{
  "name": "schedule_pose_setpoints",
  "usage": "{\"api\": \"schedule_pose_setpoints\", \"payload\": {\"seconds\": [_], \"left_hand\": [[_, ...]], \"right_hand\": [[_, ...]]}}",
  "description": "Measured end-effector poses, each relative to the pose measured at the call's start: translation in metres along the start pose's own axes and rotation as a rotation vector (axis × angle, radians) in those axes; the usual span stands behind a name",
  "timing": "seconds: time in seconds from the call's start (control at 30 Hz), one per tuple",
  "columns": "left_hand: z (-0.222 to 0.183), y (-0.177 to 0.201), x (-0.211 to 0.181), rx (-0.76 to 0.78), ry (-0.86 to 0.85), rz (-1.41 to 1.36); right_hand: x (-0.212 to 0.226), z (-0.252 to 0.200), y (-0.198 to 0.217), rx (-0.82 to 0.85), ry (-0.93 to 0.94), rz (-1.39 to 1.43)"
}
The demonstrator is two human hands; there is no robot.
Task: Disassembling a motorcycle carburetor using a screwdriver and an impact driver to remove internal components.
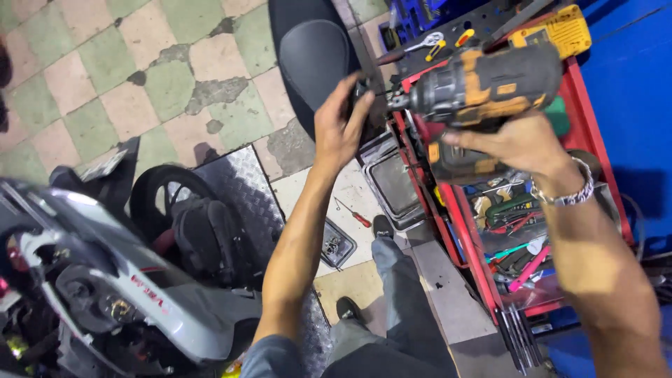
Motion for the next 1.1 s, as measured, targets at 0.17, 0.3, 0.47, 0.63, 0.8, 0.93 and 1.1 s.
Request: {"api": "schedule_pose_setpoints", "payload": {"seconds": [0.17,0.3,0.47,0.63,0.8,0.93,1.1], "left_hand": [[-0.115,0.072,-0.029,0.029,0.015,0.085],[-0.217,0.130,-0.043,0.058,0.083,0.130],[-0.332,0.176,-0.047,0.129,0.031,0.194],[-0.414,0.187,-0.004,0.203,-0.056,0.253],[-0.477,0.164,0.105,0.392,-0.229,0.519],[-0.519,0.145,0.209,0.439,-0.071,0.362],[-0.569,0.116,0.321,0.986,0.558,-0.509]], "right_hand": [[0.049,-0.059,-0.077,0.116,-0.182,0.360],[0.053,-0.138,-0.156,0.339,-0.648,0.432],[0.075,-0.231,-0.261,0.354,-0.430,0.510],[0.050,-0.277,-0.334,0.390,-0.429,0.373],[-0.029,-0.266,-0.413,0.690,-0.570,0.091],[-0.134,-0.283,-0.489,0.930,-0.781,0.035],[-0.327,-0.406,-0.556,0.431,0.422,-0.038]]}}
Point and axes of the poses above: each hand's wrist, its own z-axis towards the middle knuckle, its own y-axis out of the back of the hand, x = y × z, the point moved 2 cm from there along z, towards the middle knuckle, and after that the axes turned 5 degrees about -z, right-handed, at the moved point
